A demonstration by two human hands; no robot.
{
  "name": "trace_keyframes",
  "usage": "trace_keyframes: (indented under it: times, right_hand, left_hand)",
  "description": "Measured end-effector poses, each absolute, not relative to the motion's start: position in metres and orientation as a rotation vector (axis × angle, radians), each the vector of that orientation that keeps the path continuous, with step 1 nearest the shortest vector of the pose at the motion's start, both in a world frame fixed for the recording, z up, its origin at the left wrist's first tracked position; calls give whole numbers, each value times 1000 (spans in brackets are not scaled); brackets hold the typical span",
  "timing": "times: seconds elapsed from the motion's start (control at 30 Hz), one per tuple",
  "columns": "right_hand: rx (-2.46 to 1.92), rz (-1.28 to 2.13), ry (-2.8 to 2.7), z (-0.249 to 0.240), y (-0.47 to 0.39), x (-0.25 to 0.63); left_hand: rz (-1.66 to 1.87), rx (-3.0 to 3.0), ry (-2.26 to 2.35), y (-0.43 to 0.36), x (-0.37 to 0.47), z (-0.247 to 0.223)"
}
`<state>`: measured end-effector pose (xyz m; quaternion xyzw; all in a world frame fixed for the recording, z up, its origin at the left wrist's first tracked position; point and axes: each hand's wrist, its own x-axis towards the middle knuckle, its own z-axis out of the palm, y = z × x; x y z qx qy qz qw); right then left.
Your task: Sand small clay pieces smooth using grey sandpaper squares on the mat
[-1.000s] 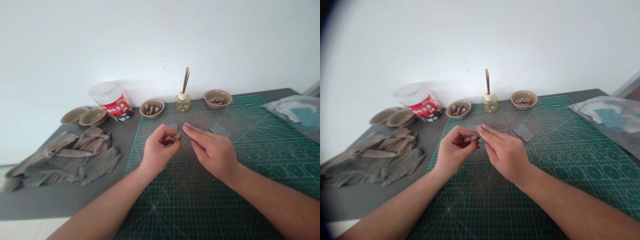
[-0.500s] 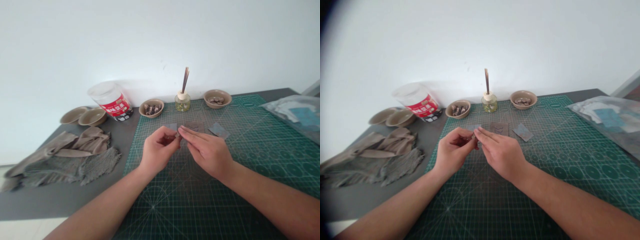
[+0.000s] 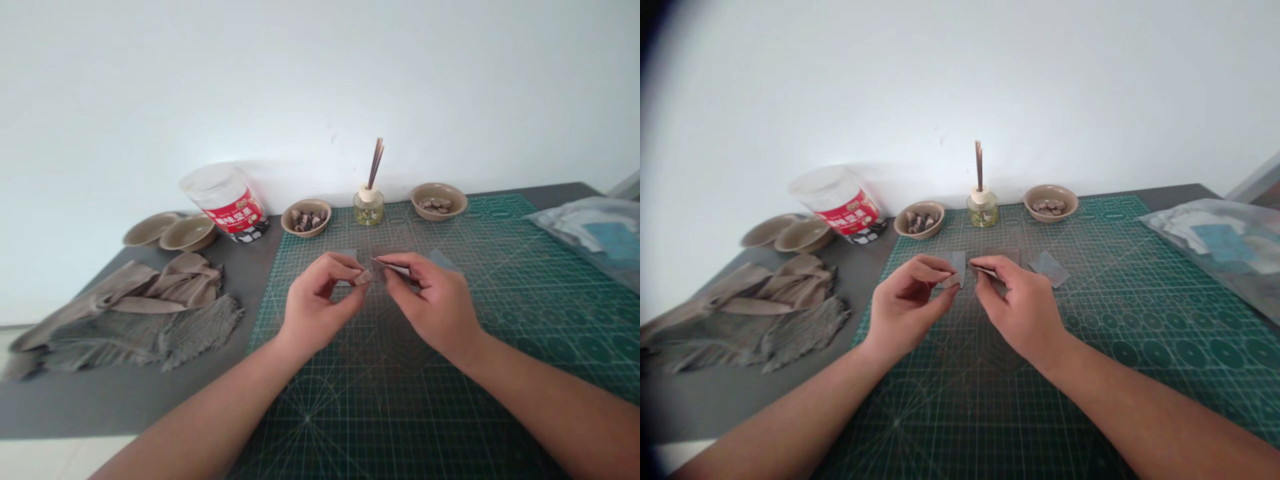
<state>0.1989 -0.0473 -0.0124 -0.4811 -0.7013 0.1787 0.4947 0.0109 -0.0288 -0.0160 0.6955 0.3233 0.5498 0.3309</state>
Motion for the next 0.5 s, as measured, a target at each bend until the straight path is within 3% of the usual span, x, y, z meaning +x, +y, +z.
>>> trace_keyframes:
  times: [0.23,0.5]
  right_hand:
    - [-1151,689,-1496,-10,-42,203]
    - [-1134,607,-1566,-9,-50,204]
  left_hand:
    - [1374,1644,879,-30,13,-14]
    - [1316,1501,956,-27,13,-12]
